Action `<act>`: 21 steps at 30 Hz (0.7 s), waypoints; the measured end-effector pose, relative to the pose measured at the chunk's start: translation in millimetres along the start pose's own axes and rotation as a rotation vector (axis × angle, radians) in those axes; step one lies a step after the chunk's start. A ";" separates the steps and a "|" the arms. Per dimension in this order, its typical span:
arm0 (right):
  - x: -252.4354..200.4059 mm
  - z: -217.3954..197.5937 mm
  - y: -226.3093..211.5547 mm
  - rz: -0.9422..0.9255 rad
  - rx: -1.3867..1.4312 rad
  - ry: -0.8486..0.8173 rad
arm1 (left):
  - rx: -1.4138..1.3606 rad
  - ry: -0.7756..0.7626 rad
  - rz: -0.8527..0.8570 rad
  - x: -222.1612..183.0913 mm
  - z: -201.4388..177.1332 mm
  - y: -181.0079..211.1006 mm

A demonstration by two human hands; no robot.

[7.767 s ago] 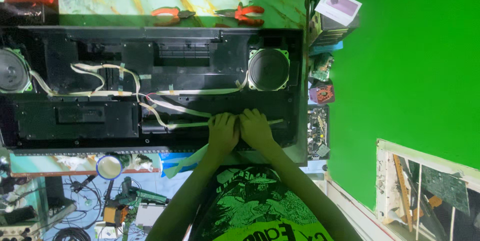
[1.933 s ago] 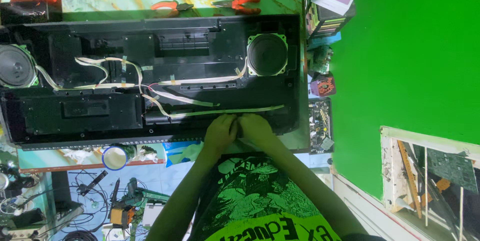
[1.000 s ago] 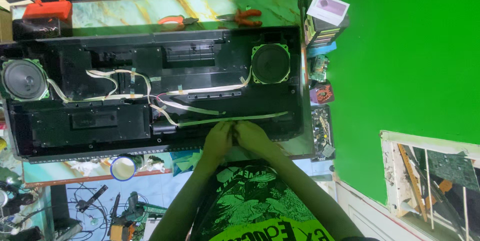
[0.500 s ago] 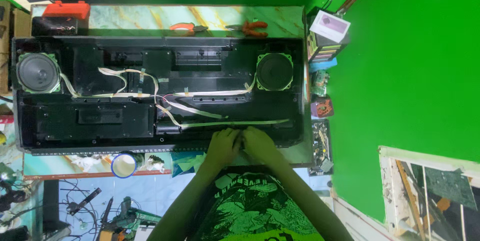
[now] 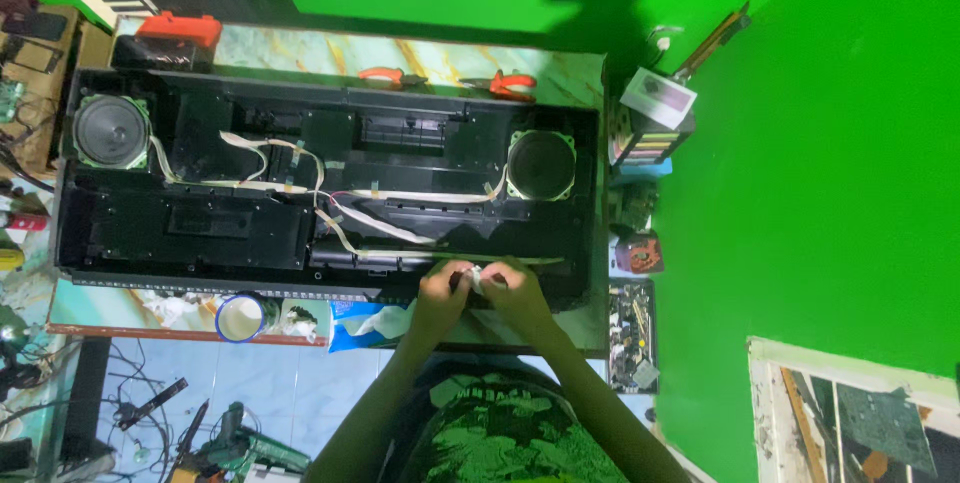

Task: The person connects wires to a speaker inside a keyboard housing, uses a piece of tape to secure a component, and handles a small circuit board.

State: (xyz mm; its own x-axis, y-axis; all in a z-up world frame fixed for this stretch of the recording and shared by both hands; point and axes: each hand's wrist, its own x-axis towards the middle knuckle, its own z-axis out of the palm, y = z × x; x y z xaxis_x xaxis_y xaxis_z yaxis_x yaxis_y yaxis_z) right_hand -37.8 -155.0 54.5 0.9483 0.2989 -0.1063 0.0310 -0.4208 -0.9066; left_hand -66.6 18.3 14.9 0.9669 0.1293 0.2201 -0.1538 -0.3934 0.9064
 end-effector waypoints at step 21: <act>37.5 -4.7 -6.9 -0.158 -0.184 0.195 | -0.362 -0.228 -0.267 45.9 7.1 -38.5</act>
State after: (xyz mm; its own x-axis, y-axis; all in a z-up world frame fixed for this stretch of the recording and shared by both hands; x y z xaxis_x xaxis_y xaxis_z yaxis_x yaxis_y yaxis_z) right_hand -1.0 -144.9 58.7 0.9693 0.2109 0.1268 0.2230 -0.5355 -0.8146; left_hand -14.9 33.0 -12.5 0.9958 -0.0363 -0.0839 0.0829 -0.0272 0.9962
